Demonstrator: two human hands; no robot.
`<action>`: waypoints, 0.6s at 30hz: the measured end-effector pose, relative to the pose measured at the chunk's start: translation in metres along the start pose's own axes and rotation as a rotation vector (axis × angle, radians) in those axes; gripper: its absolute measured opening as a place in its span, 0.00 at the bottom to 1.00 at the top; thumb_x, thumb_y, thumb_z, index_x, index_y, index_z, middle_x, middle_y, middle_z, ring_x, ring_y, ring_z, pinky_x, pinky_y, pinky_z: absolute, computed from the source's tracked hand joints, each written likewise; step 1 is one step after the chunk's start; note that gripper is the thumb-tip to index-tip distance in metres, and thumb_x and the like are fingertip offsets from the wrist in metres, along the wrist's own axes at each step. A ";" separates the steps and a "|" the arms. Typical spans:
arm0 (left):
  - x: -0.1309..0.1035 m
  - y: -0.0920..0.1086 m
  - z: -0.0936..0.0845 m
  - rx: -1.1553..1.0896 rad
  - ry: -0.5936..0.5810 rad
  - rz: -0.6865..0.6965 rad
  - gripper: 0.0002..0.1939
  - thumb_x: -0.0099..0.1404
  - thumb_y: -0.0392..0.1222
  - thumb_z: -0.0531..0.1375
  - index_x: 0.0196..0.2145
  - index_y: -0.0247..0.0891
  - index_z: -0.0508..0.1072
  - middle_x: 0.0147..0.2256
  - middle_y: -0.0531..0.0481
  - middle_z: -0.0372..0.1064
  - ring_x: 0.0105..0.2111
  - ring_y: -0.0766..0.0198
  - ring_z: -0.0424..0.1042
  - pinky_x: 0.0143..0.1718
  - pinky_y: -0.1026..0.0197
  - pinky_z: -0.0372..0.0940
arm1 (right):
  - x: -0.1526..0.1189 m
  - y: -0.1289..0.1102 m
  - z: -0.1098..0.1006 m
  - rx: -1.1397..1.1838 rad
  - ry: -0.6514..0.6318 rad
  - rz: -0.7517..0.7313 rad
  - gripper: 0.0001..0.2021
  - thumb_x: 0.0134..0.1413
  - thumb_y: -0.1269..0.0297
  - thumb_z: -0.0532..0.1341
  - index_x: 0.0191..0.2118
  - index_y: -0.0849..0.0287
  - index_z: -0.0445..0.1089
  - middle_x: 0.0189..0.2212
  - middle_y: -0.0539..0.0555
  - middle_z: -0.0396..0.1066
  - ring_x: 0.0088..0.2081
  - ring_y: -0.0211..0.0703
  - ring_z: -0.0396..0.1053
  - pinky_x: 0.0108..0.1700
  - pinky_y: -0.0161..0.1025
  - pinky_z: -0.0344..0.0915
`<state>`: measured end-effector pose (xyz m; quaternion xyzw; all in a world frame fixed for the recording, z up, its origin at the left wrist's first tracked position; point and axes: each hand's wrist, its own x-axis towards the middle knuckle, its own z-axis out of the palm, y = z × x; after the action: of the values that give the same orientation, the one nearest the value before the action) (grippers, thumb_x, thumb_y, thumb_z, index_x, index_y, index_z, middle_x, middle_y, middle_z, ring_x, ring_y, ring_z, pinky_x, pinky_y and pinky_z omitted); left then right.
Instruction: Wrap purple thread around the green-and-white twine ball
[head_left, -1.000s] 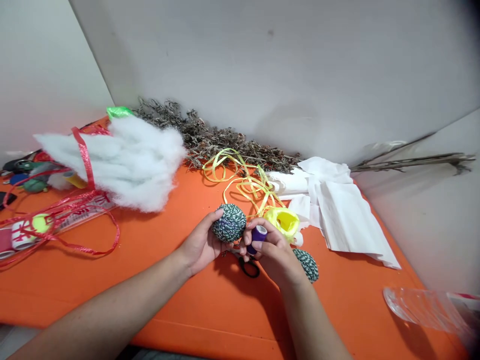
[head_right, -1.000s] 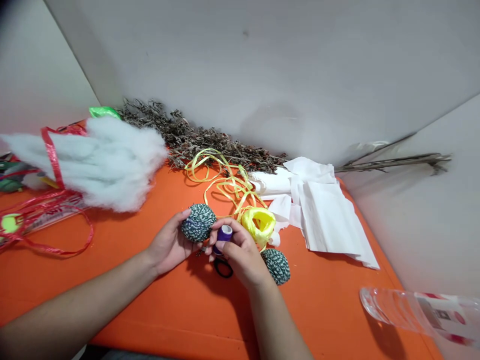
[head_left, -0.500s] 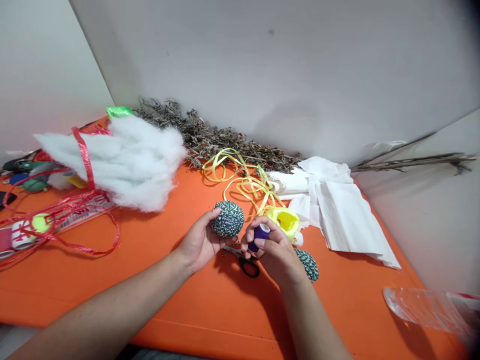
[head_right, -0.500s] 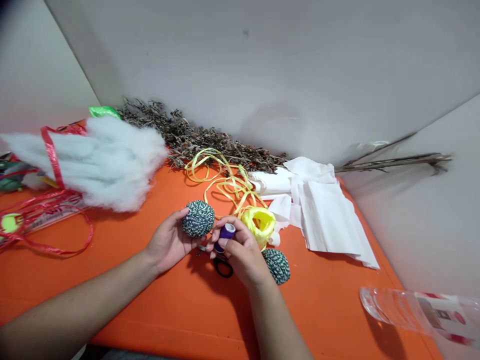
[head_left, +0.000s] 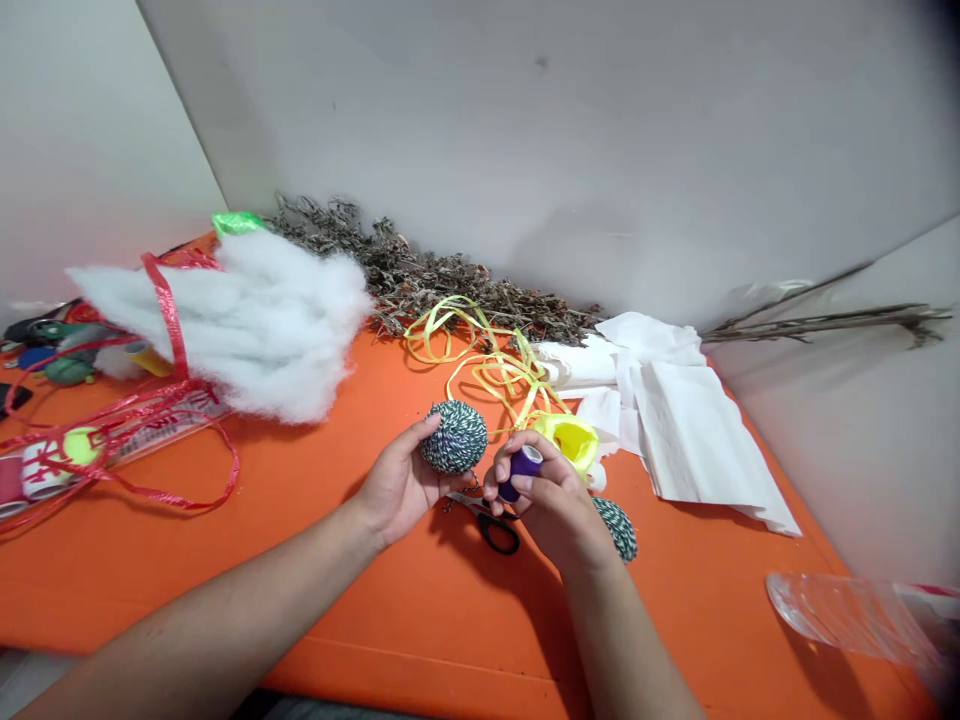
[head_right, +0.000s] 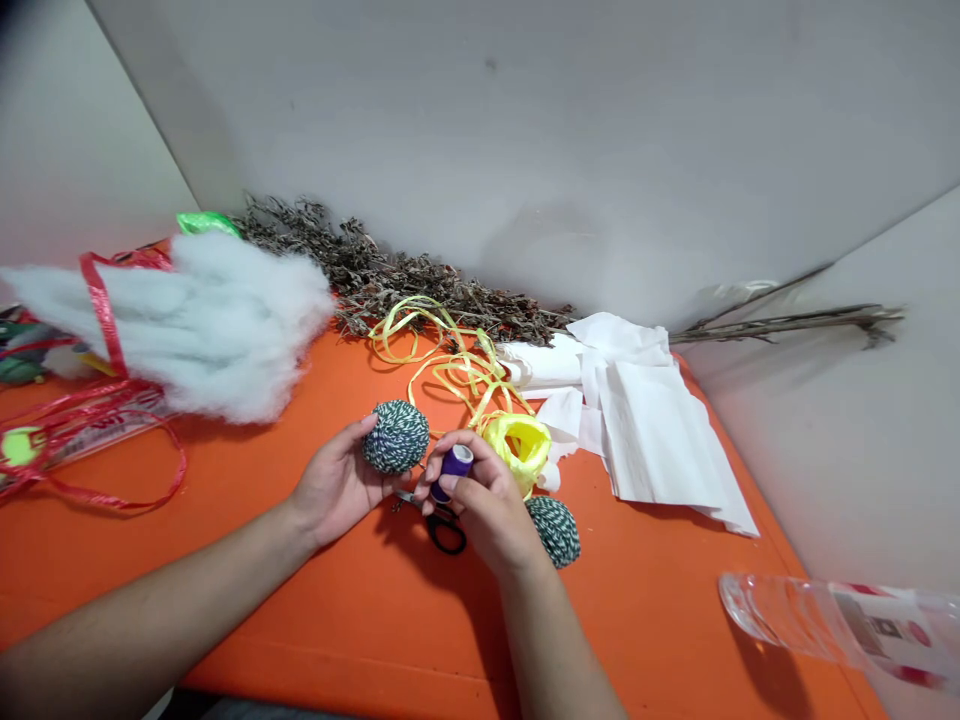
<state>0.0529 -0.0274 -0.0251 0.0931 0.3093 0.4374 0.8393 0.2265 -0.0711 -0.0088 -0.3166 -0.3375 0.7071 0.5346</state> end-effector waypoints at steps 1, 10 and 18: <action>0.000 0.000 0.000 -0.002 0.000 -0.004 0.13 0.70 0.41 0.56 0.41 0.29 0.77 0.36 0.39 0.77 0.30 0.59 0.76 0.28 0.58 0.76 | 0.000 0.000 0.000 -0.002 0.001 0.002 0.10 0.52 0.73 0.68 0.41 0.56 0.74 0.31 0.48 0.73 0.32 0.39 0.76 0.31 0.32 0.71; 0.000 0.000 -0.001 -0.040 -0.025 -0.040 0.14 0.72 0.42 0.55 0.43 0.29 0.76 0.38 0.37 0.78 0.33 0.57 0.78 0.30 0.58 0.77 | 0.001 0.001 -0.001 -0.010 -0.003 0.008 0.11 0.51 0.69 0.69 0.41 0.55 0.74 0.32 0.49 0.73 0.32 0.39 0.75 0.32 0.32 0.71; -0.001 0.001 -0.001 -0.040 -0.052 -0.075 0.15 0.73 0.42 0.53 0.43 0.30 0.76 0.37 0.39 0.78 0.31 0.58 0.78 0.30 0.59 0.76 | 0.001 0.001 -0.001 -0.042 0.020 0.024 0.11 0.50 0.69 0.69 0.40 0.55 0.73 0.31 0.49 0.72 0.32 0.40 0.74 0.31 0.33 0.70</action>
<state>0.0513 -0.0280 -0.0244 0.0760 0.2818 0.4090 0.8646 0.2264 -0.0702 -0.0104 -0.3390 -0.3430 0.7030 0.5227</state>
